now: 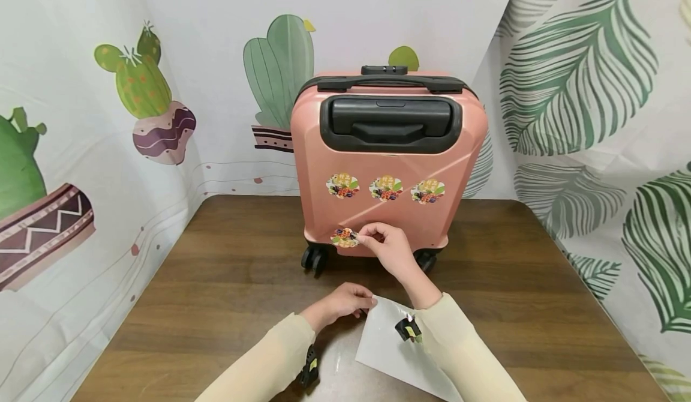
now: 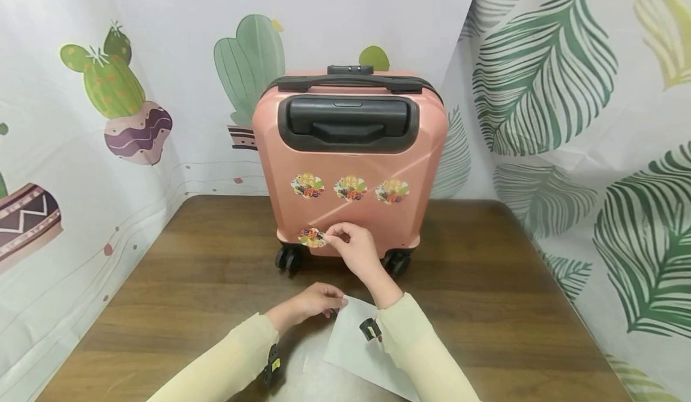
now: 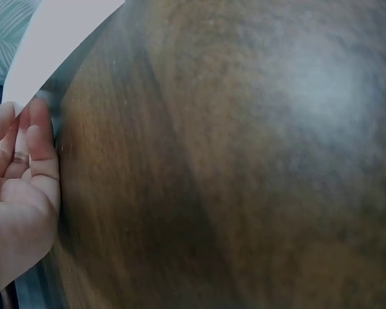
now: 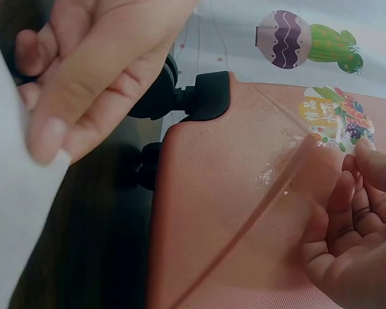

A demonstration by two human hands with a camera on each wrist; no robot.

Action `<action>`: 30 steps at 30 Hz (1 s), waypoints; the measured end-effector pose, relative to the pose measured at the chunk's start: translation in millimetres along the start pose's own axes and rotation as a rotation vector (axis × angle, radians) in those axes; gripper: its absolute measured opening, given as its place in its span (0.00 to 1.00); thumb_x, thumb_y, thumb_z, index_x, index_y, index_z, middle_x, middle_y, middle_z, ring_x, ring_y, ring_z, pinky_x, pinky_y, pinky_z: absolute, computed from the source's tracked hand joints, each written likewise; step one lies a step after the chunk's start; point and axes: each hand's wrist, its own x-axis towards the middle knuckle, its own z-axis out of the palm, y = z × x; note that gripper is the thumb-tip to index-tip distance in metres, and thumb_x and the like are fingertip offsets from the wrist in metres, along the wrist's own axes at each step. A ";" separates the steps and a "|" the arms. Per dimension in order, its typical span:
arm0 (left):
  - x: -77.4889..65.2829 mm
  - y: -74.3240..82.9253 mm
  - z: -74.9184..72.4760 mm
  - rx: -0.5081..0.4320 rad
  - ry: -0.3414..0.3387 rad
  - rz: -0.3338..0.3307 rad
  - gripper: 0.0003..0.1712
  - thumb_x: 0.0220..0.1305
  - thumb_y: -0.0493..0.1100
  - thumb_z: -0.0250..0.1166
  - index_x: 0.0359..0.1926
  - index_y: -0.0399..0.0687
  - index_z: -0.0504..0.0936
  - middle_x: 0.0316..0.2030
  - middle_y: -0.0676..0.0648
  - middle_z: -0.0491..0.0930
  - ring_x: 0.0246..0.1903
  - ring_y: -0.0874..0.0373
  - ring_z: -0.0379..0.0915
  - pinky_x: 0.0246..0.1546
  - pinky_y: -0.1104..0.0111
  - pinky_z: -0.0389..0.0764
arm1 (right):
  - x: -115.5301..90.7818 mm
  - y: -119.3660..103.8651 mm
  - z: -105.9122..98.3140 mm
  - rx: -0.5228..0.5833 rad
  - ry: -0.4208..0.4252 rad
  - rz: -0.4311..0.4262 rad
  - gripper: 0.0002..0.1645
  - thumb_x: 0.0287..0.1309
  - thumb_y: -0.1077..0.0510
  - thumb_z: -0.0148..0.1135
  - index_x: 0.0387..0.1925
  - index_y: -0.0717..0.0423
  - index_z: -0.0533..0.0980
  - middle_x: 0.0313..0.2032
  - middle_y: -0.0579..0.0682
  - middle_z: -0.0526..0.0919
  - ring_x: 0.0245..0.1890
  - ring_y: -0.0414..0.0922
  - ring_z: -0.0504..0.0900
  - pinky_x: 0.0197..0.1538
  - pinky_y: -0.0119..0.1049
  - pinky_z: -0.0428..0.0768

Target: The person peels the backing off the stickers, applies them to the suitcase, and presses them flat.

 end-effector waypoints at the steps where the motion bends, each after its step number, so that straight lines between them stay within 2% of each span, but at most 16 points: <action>1: -0.3 1.0 0.6 0.014 0.003 -0.001 0.13 0.69 0.39 0.64 0.43 0.30 0.85 0.28 0.52 0.81 0.29 0.64 0.73 0.29 0.74 0.75 | 0.1 -1.0 0.2 -0.002 0.002 -0.001 0.06 0.65 0.59 0.68 0.35 0.58 0.84 0.32 0.55 0.86 0.29 0.41 0.73 0.34 0.30 0.71; 3: -0.7 2.9 2.0 0.035 0.006 0.004 0.12 0.69 0.39 0.65 0.42 0.30 0.85 0.29 0.51 0.81 0.30 0.64 0.73 0.29 0.73 0.76 | 0.6 -2.6 0.7 -0.002 0.008 -0.005 0.05 0.65 0.59 0.68 0.35 0.58 0.85 0.31 0.54 0.86 0.29 0.41 0.73 0.34 0.30 0.71; 10: -0.9 1.8 1.9 0.018 0.009 -0.001 0.12 0.70 0.39 0.64 0.44 0.31 0.85 0.29 0.52 0.81 0.30 0.64 0.73 0.30 0.73 0.75 | 1.7 -9.8 2.6 -0.009 0.027 -0.005 0.06 0.65 0.58 0.68 0.34 0.57 0.85 0.29 0.54 0.85 0.28 0.40 0.73 0.33 0.31 0.71; 18: -2.0 -0.3 1.2 0.019 0.010 -0.004 0.13 0.70 0.40 0.64 0.47 0.31 0.85 0.30 0.50 0.82 0.31 0.63 0.74 0.31 0.73 0.76 | 2.5 -16.7 3.4 -0.014 0.070 0.008 0.07 0.64 0.58 0.69 0.34 0.57 0.87 0.26 0.60 0.84 0.25 0.40 0.73 0.30 0.30 0.69; 25: -1.4 -1.7 2.0 0.021 0.015 -0.001 0.14 0.70 0.40 0.65 0.48 0.31 0.85 0.31 0.49 0.82 0.31 0.63 0.74 0.31 0.73 0.77 | 4.2 -18.3 6.3 -0.040 0.097 0.003 0.08 0.63 0.56 0.70 0.35 0.57 0.87 0.24 0.52 0.82 0.25 0.41 0.71 0.28 0.29 0.66; 30: -0.3 -2.6 1.4 0.025 0.019 0.004 0.15 0.70 0.40 0.64 0.49 0.31 0.85 0.32 0.46 0.83 0.32 0.63 0.75 0.32 0.71 0.78 | 5.5 -18.6 8.8 -0.057 0.121 -0.001 0.08 0.63 0.54 0.71 0.35 0.56 0.87 0.25 0.52 0.83 0.26 0.41 0.71 0.29 0.29 0.66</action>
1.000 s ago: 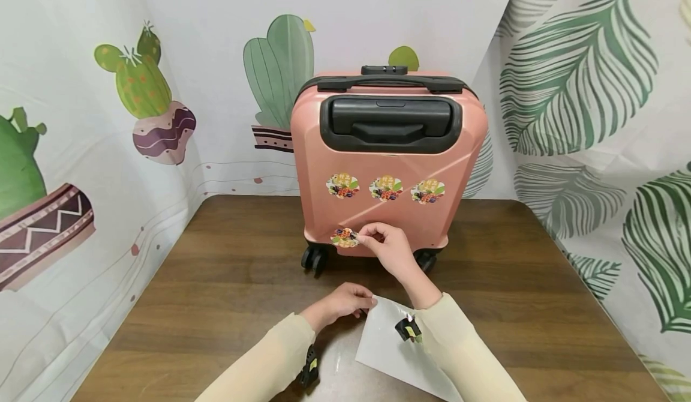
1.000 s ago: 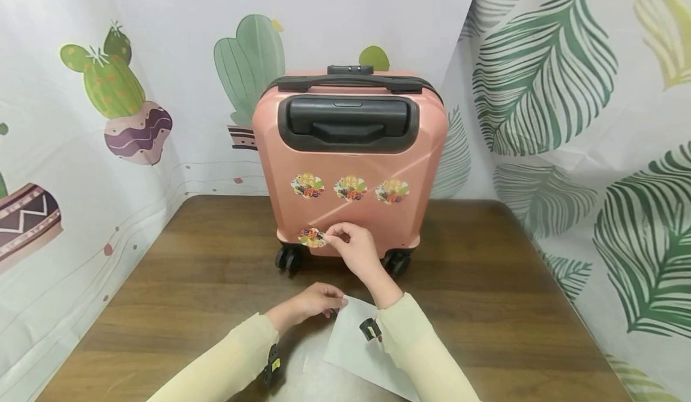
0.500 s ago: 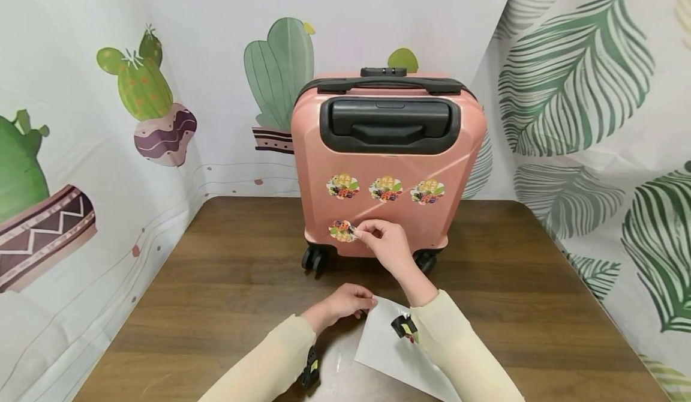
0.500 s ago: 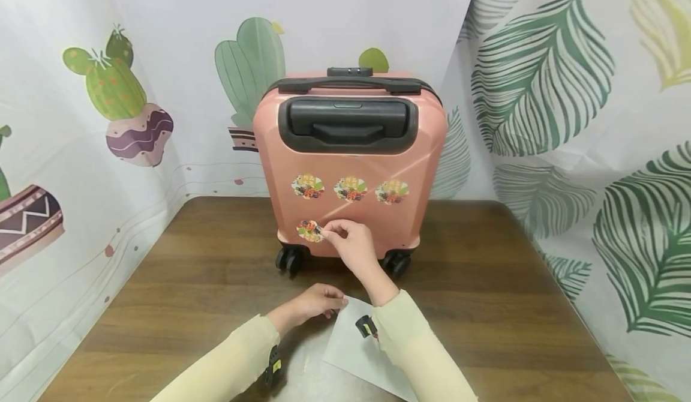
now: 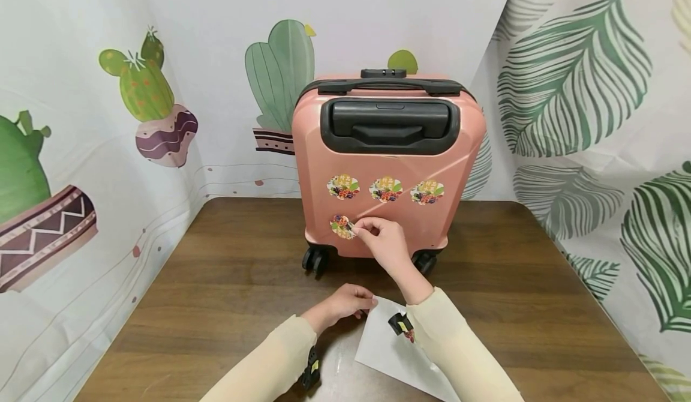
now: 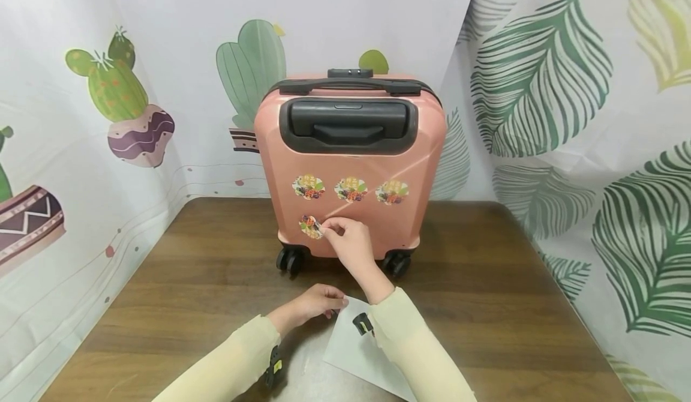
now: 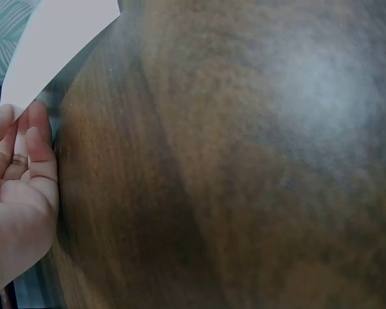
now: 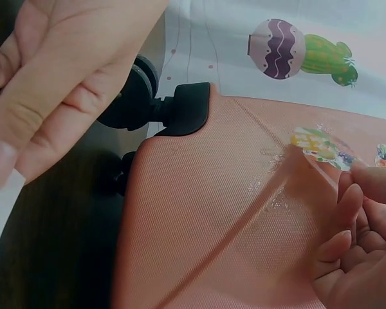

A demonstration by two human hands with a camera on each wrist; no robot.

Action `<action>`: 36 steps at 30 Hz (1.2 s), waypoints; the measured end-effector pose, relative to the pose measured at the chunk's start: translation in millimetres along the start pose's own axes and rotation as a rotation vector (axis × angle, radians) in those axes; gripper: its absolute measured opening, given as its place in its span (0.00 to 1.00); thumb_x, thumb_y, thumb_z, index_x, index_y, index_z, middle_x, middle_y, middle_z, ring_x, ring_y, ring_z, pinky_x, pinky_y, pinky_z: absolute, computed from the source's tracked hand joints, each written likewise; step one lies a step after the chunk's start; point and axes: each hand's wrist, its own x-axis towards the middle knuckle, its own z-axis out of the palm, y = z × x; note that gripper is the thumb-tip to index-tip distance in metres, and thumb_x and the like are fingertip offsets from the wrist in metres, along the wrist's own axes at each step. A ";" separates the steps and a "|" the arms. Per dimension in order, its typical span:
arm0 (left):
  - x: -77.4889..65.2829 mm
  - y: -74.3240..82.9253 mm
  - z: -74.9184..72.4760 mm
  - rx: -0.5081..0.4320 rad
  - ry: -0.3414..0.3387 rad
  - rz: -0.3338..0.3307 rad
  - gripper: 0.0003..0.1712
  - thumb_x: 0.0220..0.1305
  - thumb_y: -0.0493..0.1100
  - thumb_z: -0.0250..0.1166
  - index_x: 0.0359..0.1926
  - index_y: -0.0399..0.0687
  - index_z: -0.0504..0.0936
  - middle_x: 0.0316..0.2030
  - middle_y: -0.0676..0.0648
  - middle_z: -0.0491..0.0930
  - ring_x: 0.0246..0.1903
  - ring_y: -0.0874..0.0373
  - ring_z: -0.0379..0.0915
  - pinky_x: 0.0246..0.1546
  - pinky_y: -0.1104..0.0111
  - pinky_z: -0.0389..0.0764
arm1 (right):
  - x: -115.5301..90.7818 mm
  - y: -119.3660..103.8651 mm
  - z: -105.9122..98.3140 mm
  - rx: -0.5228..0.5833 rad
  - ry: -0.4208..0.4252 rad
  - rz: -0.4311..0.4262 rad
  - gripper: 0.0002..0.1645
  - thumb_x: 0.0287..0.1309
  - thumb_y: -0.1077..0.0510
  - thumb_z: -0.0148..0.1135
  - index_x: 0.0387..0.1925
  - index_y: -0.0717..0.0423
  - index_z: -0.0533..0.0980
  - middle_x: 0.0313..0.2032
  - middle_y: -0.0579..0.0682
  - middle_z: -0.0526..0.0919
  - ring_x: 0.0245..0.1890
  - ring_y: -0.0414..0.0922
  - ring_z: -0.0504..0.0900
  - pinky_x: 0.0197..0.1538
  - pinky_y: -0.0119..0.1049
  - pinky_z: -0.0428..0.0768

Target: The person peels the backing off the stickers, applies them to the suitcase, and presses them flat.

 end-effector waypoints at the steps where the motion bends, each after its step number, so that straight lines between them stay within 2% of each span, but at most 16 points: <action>1: 0.0 -0.1 -0.2 0.001 0.001 0.000 0.15 0.70 0.40 0.64 0.50 0.31 0.85 0.33 0.45 0.84 0.32 0.63 0.75 0.32 0.71 0.78 | 0.1 -0.3 0.7 -0.006 0.003 -0.006 0.08 0.62 0.54 0.71 0.35 0.56 0.87 0.26 0.52 0.84 0.26 0.41 0.72 0.29 0.29 0.67; 9: 0.2 -1.4 0.2 0.004 0.010 -0.003 0.15 0.70 0.39 0.65 0.50 0.31 0.85 0.34 0.43 0.85 0.32 0.63 0.76 0.32 0.71 0.78 | 0.7 -3.0 5.8 -0.043 0.033 -0.058 0.08 0.62 0.55 0.70 0.34 0.55 0.88 0.32 0.52 0.90 0.29 0.40 0.80 0.35 0.29 0.75; 15: 0.4 -1.2 1.1 0.010 0.017 -0.006 0.15 0.69 0.40 0.65 0.49 0.31 0.85 0.34 0.42 0.85 0.31 0.63 0.76 0.31 0.71 0.78 | 0.6 -4.8 8.7 -0.084 0.078 -0.089 0.09 0.63 0.54 0.69 0.35 0.55 0.88 0.32 0.52 0.90 0.31 0.46 0.84 0.36 0.33 0.79; 21: 1.2 -2.6 1.2 0.011 0.027 -0.004 0.14 0.69 0.40 0.65 0.48 0.32 0.85 0.34 0.43 0.85 0.31 0.63 0.76 0.32 0.70 0.79 | -0.1 -6.5 10.4 -0.125 0.116 -0.089 0.09 0.63 0.53 0.69 0.35 0.55 0.89 0.32 0.52 0.91 0.31 0.48 0.86 0.36 0.37 0.81; 27: 0.3 -1.9 2.0 0.002 0.030 -0.006 0.14 0.69 0.39 0.65 0.49 0.31 0.85 0.35 0.42 0.86 0.31 0.63 0.76 0.31 0.70 0.79 | -0.6 -7.3 11.6 -0.127 0.141 -0.086 0.09 0.63 0.53 0.69 0.34 0.55 0.89 0.31 0.52 0.91 0.30 0.47 0.86 0.35 0.36 0.81; 36: 0.5 -2.9 2.2 -0.017 0.030 0.003 0.14 0.69 0.39 0.65 0.48 0.31 0.86 0.34 0.43 0.86 0.30 0.64 0.75 0.31 0.72 0.78 | 0.4 -6.1 14.5 -0.162 0.188 -0.079 0.10 0.62 0.52 0.69 0.34 0.54 0.89 0.27 0.51 0.90 0.24 0.43 0.81 0.30 0.31 0.73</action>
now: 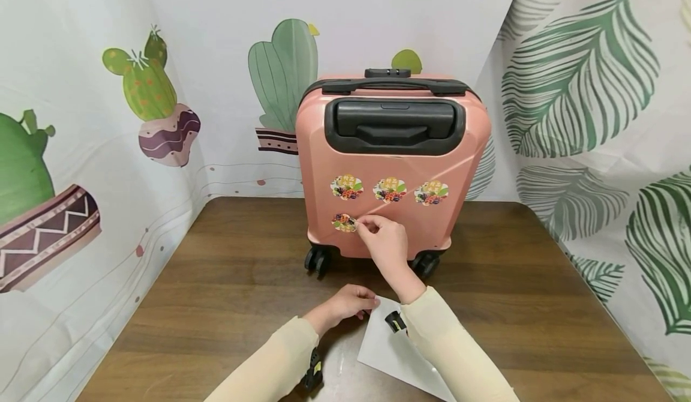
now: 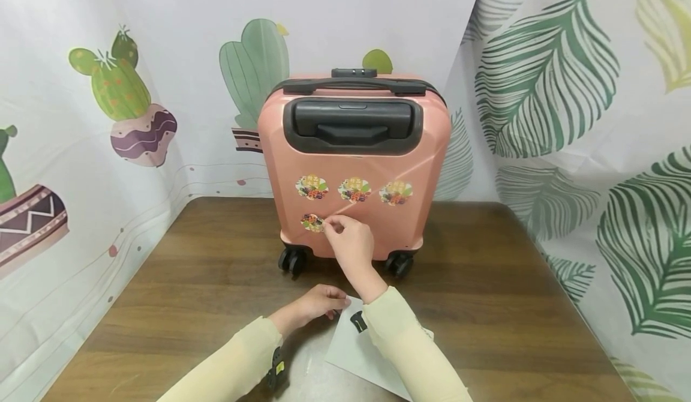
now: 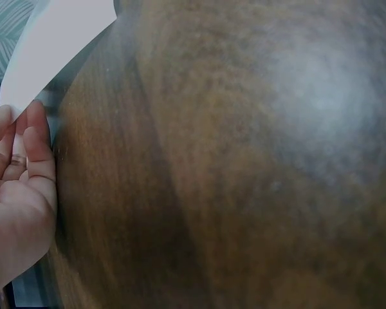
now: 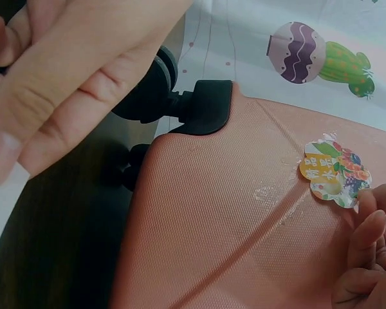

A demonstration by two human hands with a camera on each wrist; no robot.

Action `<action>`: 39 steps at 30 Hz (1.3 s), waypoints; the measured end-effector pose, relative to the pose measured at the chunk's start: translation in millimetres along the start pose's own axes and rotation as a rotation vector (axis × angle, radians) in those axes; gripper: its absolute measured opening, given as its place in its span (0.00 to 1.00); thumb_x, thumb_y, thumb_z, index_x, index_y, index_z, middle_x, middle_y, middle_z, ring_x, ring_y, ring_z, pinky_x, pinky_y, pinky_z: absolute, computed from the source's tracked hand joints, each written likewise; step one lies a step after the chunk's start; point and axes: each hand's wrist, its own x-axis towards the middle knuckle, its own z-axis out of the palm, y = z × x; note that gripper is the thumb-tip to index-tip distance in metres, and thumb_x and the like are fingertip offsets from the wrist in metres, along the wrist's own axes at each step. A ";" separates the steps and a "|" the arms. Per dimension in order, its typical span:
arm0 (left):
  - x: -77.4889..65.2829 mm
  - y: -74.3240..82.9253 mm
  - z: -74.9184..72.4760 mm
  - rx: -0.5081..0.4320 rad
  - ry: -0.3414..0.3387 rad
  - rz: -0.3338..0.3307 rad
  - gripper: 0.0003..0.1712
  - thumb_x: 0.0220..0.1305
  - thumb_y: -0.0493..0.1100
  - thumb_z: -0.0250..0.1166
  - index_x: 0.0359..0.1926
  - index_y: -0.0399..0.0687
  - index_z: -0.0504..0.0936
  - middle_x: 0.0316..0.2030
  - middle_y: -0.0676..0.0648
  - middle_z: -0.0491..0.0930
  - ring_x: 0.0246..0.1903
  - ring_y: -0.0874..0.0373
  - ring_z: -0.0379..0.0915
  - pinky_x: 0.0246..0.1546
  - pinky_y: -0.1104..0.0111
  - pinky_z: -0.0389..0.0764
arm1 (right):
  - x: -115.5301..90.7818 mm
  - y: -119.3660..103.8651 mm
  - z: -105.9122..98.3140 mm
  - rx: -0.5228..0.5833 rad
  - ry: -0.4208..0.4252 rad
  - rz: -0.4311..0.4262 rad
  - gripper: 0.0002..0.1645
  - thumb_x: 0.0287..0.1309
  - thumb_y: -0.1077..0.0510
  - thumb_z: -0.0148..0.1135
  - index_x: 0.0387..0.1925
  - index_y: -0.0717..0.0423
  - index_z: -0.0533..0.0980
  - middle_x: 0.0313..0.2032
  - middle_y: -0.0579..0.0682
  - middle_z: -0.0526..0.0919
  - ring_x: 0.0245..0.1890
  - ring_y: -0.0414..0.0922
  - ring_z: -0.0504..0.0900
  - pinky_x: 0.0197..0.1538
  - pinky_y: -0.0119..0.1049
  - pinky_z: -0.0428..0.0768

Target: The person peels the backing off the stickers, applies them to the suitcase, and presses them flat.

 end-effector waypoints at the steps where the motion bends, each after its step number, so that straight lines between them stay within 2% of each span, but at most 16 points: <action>1: -0.3 0.3 0.1 0.001 0.000 0.004 0.14 0.69 0.40 0.65 0.48 0.31 0.86 0.34 0.43 0.86 0.30 0.64 0.75 0.30 0.72 0.78 | 0.1 0.4 0.2 -0.002 0.005 0.002 0.10 0.62 0.52 0.69 0.34 0.54 0.89 0.27 0.51 0.90 0.24 0.42 0.80 0.30 0.30 0.73; 9: -0.8 0.3 0.7 0.009 0.007 0.022 0.14 0.70 0.39 0.65 0.46 0.30 0.86 0.34 0.42 0.85 0.30 0.64 0.75 0.30 0.72 0.77 | 0.7 3.7 2.6 0.001 0.044 -0.007 0.11 0.61 0.52 0.69 0.34 0.54 0.89 0.24 0.51 0.89 0.19 0.39 0.77 0.26 0.30 0.71; 16: 0.1 -1.5 0.7 -0.004 0.010 0.011 0.14 0.69 0.40 0.65 0.45 0.30 0.86 0.30 0.50 0.82 0.28 0.64 0.73 0.29 0.73 0.76 | 0.0 6.3 8.4 -0.005 0.090 -0.031 0.10 0.61 0.53 0.69 0.33 0.54 0.89 0.24 0.50 0.89 0.19 0.41 0.79 0.24 0.29 0.70; 23: 2.4 -3.2 1.4 -0.006 0.013 0.011 0.13 0.69 0.39 0.66 0.45 0.31 0.86 0.29 0.53 0.81 0.28 0.63 0.72 0.29 0.73 0.77 | -0.8 8.8 14.4 -0.009 0.156 -0.085 0.08 0.60 0.55 0.69 0.33 0.56 0.89 0.22 0.51 0.88 0.17 0.43 0.78 0.24 0.29 0.69; 33: 2.7 -2.0 1.0 -0.008 0.015 0.007 0.13 0.68 0.39 0.66 0.45 0.31 0.86 0.31 0.52 0.82 0.29 0.62 0.73 0.30 0.73 0.76 | -1.2 11.8 18.3 0.024 0.177 -0.144 0.04 0.61 0.59 0.68 0.32 0.56 0.85 0.20 0.51 0.84 0.15 0.28 0.65 0.24 0.29 0.69; 39: 1.0 -1.1 1.7 -0.008 0.021 0.002 0.13 0.69 0.39 0.66 0.46 0.31 0.86 0.32 0.49 0.83 0.28 0.62 0.72 0.30 0.72 0.77 | -1.8 13.1 19.4 0.026 0.180 -0.182 0.03 0.61 0.61 0.67 0.32 0.56 0.84 0.18 0.50 0.82 0.16 0.25 0.63 0.24 0.29 0.69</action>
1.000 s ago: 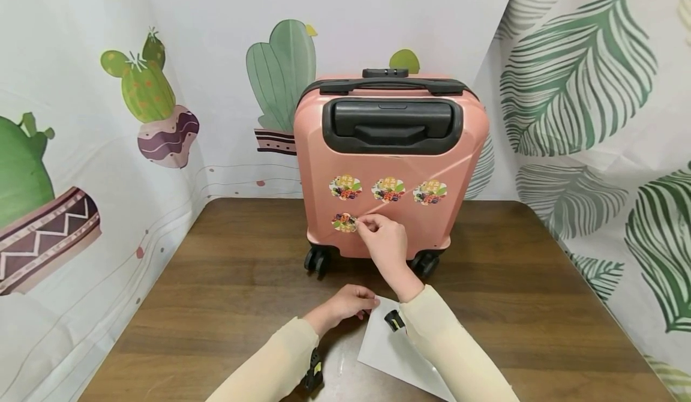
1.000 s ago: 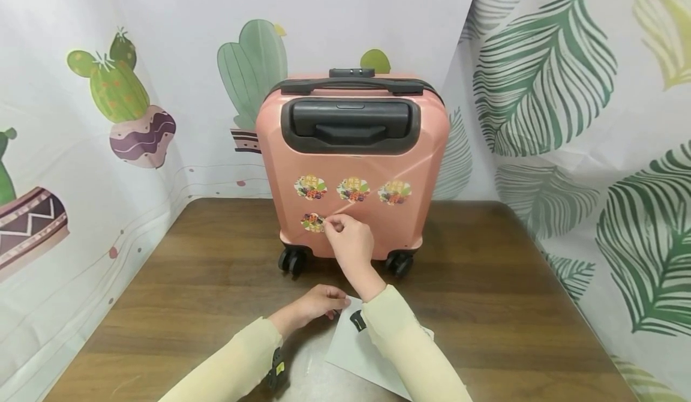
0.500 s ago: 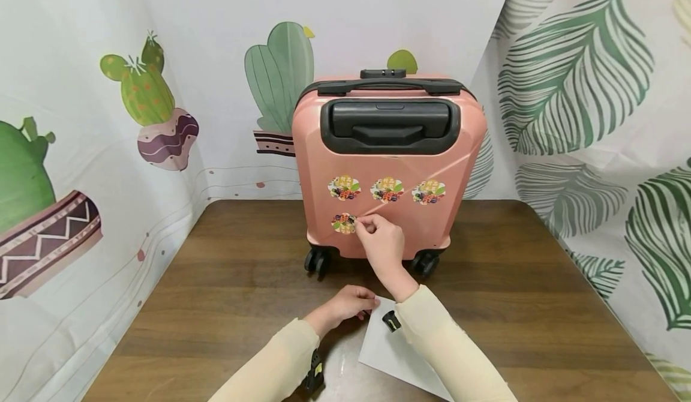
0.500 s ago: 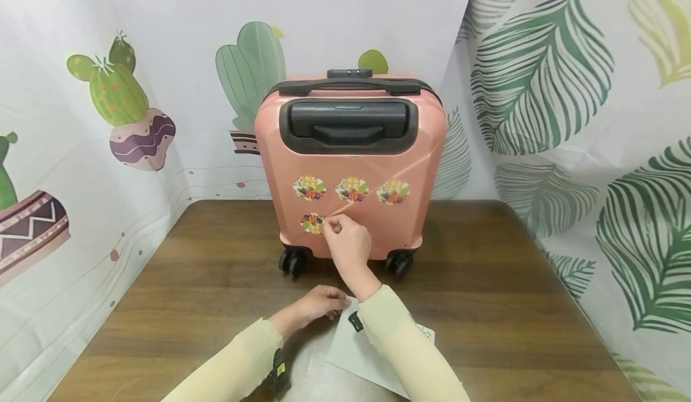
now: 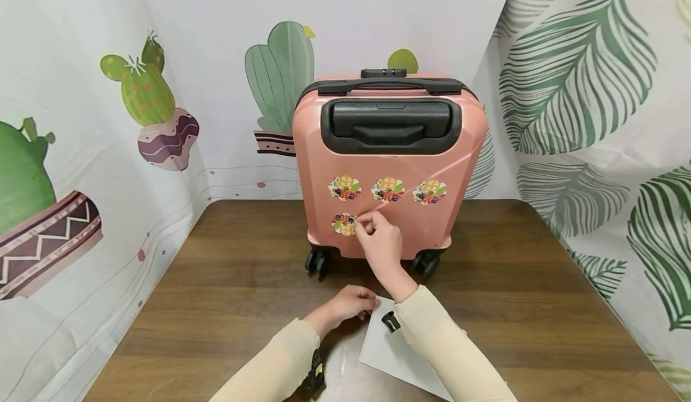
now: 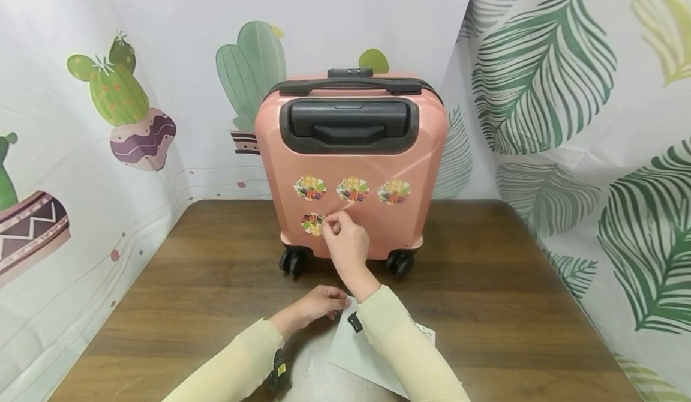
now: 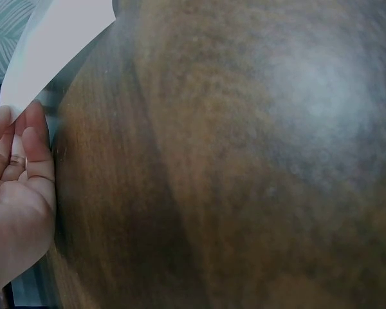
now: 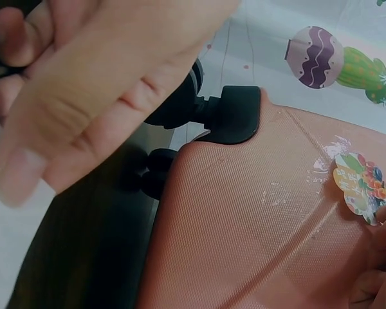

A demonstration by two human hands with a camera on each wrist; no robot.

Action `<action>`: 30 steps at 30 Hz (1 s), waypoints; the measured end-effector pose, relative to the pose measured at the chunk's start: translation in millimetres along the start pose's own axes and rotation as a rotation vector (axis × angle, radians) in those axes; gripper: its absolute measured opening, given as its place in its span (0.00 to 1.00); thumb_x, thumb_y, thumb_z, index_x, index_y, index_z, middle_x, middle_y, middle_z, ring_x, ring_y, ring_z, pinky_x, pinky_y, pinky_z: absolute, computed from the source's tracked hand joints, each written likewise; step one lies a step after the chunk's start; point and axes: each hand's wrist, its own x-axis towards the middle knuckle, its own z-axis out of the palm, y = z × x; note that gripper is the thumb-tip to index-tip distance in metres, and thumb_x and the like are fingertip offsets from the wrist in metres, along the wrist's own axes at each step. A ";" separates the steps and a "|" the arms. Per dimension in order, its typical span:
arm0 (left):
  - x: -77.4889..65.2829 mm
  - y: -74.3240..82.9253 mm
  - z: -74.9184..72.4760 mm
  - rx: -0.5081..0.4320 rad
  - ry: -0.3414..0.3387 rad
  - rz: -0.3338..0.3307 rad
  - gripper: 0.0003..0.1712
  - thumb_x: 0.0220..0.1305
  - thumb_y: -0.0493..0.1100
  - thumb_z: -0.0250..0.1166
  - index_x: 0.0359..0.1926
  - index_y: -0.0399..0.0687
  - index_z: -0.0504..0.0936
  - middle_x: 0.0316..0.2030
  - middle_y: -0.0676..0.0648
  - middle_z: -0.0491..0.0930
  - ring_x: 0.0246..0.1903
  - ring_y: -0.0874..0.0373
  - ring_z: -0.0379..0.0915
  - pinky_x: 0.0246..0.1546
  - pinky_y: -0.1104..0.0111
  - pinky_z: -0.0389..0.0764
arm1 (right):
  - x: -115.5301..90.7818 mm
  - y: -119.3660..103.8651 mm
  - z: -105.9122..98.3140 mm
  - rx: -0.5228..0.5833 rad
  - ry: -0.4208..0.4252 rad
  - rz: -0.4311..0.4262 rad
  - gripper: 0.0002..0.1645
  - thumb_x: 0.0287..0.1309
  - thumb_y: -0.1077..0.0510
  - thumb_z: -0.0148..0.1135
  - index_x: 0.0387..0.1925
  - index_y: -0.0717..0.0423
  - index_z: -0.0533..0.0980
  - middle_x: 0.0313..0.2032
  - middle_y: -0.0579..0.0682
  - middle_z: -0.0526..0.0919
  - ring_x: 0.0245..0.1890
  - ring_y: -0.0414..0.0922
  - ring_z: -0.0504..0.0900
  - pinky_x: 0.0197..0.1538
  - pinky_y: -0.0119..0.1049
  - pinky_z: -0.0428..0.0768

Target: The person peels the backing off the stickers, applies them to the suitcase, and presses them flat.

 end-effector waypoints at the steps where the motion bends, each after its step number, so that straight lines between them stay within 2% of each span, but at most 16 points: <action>1: -0.6 0.3 0.3 0.001 0.001 0.000 0.13 0.69 0.39 0.66 0.46 0.31 0.86 0.33 0.48 0.83 0.29 0.62 0.72 0.30 0.72 0.77 | -0.4 0.0 -0.1 0.000 -0.002 -0.004 0.03 0.61 0.62 0.67 0.32 0.56 0.84 0.18 0.50 0.82 0.16 0.25 0.63 0.24 0.29 0.69; 4: -1.0 0.4 1.3 0.008 0.004 -0.003 0.14 0.69 0.39 0.65 0.46 0.30 0.85 0.33 0.46 0.84 0.29 0.62 0.73 0.30 0.71 0.78 | -1.9 -0.4 -0.6 0.003 -0.010 -0.010 0.03 0.62 0.62 0.66 0.33 0.56 0.84 0.19 0.50 0.83 0.15 0.27 0.64 0.24 0.28 0.68; 7: -0.5 0.3 1.9 0.013 0.007 -0.005 0.14 0.69 0.39 0.65 0.47 0.30 0.85 0.34 0.44 0.85 0.30 0.62 0.73 0.31 0.71 0.78 | -4.0 0.6 -0.2 -0.008 -0.015 -0.011 0.05 0.62 0.61 0.66 0.34 0.57 0.86 0.21 0.51 0.86 0.15 0.35 0.72 0.24 0.29 0.70; 10: 0.7 -0.1 2.0 0.015 0.007 -0.003 0.14 0.69 0.39 0.65 0.48 0.30 0.85 0.35 0.43 0.85 0.30 0.62 0.73 0.31 0.70 0.78 | -6.2 0.9 -0.2 -0.011 -0.022 -0.003 0.06 0.63 0.59 0.68 0.36 0.57 0.87 0.25 0.51 0.89 0.19 0.44 0.82 0.25 0.30 0.74; 12: 0.9 0.5 1.4 0.016 0.004 -0.001 0.14 0.70 0.39 0.64 0.48 0.29 0.84 0.36 0.42 0.85 0.30 0.62 0.73 0.31 0.70 0.78 | -7.0 -0.2 -0.5 0.001 -0.030 0.007 0.07 0.63 0.59 0.68 0.37 0.58 0.88 0.27 0.52 0.90 0.20 0.45 0.85 0.26 0.33 0.79; 17: 0.0 2.7 0.2 0.011 -0.004 -0.008 0.14 0.70 0.39 0.64 0.48 0.29 0.84 0.36 0.44 0.85 0.30 0.62 0.73 0.31 0.70 0.79 | -9.0 -2.3 -0.3 0.041 -0.063 0.029 0.09 0.64 0.58 0.68 0.41 0.59 0.88 0.30 0.54 0.91 0.19 0.46 0.87 0.26 0.36 0.81; 24: 0.3 2.9 0.0 0.005 -0.010 -0.005 0.13 0.69 0.37 0.64 0.46 0.29 0.84 0.32 0.50 0.81 0.27 0.62 0.71 0.30 0.73 0.76 | -11.9 -3.0 2.0 0.027 -0.100 0.048 0.10 0.64 0.58 0.68 0.43 0.58 0.88 0.31 0.53 0.92 0.22 0.45 0.88 0.26 0.33 0.81; 30: 0.0 2.3 0.0 0.012 -0.007 -0.009 0.13 0.70 0.38 0.64 0.46 0.30 0.85 0.31 0.51 0.81 0.27 0.62 0.72 0.30 0.73 0.76 | -12.0 -2.5 2.2 0.047 -0.144 0.057 0.11 0.65 0.59 0.67 0.46 0.58 0.88 0.32 0.54 0.92 0.23 0.46 0.89 0.25 0.30 0.79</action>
